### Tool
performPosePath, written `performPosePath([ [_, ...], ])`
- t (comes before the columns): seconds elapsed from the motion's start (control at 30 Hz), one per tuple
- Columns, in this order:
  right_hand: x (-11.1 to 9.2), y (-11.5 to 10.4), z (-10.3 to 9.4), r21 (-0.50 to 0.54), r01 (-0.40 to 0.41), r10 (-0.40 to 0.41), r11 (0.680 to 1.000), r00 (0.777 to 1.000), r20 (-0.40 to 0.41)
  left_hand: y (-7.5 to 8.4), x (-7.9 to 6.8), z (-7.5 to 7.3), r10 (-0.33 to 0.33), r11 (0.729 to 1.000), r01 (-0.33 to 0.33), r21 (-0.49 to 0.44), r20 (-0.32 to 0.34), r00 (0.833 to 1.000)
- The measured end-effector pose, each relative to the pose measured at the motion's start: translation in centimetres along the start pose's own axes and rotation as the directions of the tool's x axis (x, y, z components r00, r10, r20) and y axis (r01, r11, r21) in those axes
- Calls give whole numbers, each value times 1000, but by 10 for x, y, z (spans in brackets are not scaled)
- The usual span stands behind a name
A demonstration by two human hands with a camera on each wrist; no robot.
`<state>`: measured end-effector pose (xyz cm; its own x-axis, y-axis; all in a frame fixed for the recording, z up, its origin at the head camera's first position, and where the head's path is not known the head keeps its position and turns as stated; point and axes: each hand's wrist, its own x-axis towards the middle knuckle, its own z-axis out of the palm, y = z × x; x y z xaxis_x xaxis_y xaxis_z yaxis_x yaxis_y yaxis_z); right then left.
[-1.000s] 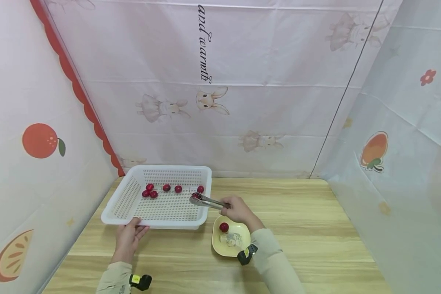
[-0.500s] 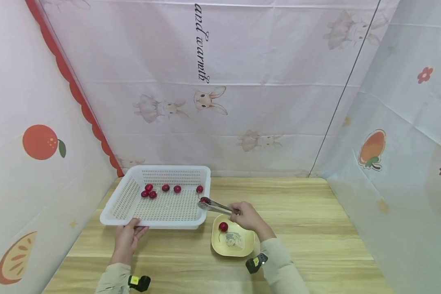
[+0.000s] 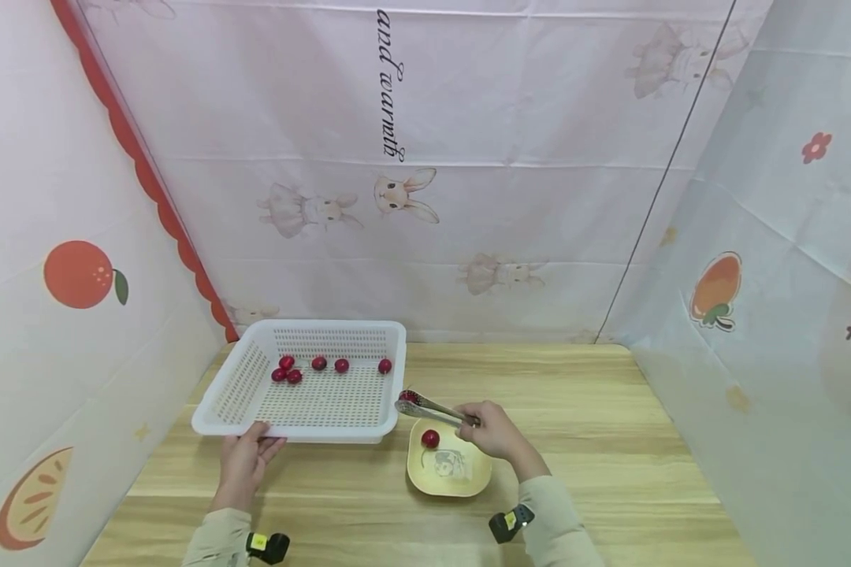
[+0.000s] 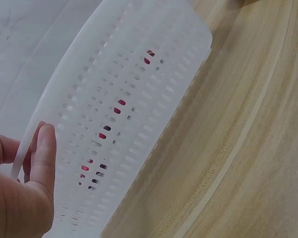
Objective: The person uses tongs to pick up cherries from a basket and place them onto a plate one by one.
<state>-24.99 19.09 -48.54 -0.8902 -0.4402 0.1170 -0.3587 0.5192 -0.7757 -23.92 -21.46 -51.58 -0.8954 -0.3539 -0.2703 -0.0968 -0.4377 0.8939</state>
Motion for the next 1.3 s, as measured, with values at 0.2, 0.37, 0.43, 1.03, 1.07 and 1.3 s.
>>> performPosePath([
  [0.2, -9, 6, -3, 2, -11, 11, 1000, 1000, -8, 0, -1, 1, 4, 1000, -4, -1, 1, 1000],
  [0.37, -18, 12, -7, 8, -20, 20, 1000, 1000, -3, -1, -2, 1, 9, 1000, -9, -1, 5, 1000],
  [0.43, -22, 16, -8, 15, -27, 27, 1000, 1000, 2, -1, -2, 1, 6, 1000, -6, -1, 0, 1000],
  [1.03, -47, 39, -12, 38, -54, 55, 998, 998, -11, -1, 0, 1, -1, 1000, 1, -4, -16, 1000],
  [1.07, -48, 41, -12, 24, -58, 58, 998, 998, -15, -1, 0, 1, -2, 1000, 2, -4, -15, 1000],
  [1.3, -53, 53, -8, -47, -86, 85, 995, 996, -23, 0, -1, 2, 1, 1000, -1, 9, -21, 1000],
])
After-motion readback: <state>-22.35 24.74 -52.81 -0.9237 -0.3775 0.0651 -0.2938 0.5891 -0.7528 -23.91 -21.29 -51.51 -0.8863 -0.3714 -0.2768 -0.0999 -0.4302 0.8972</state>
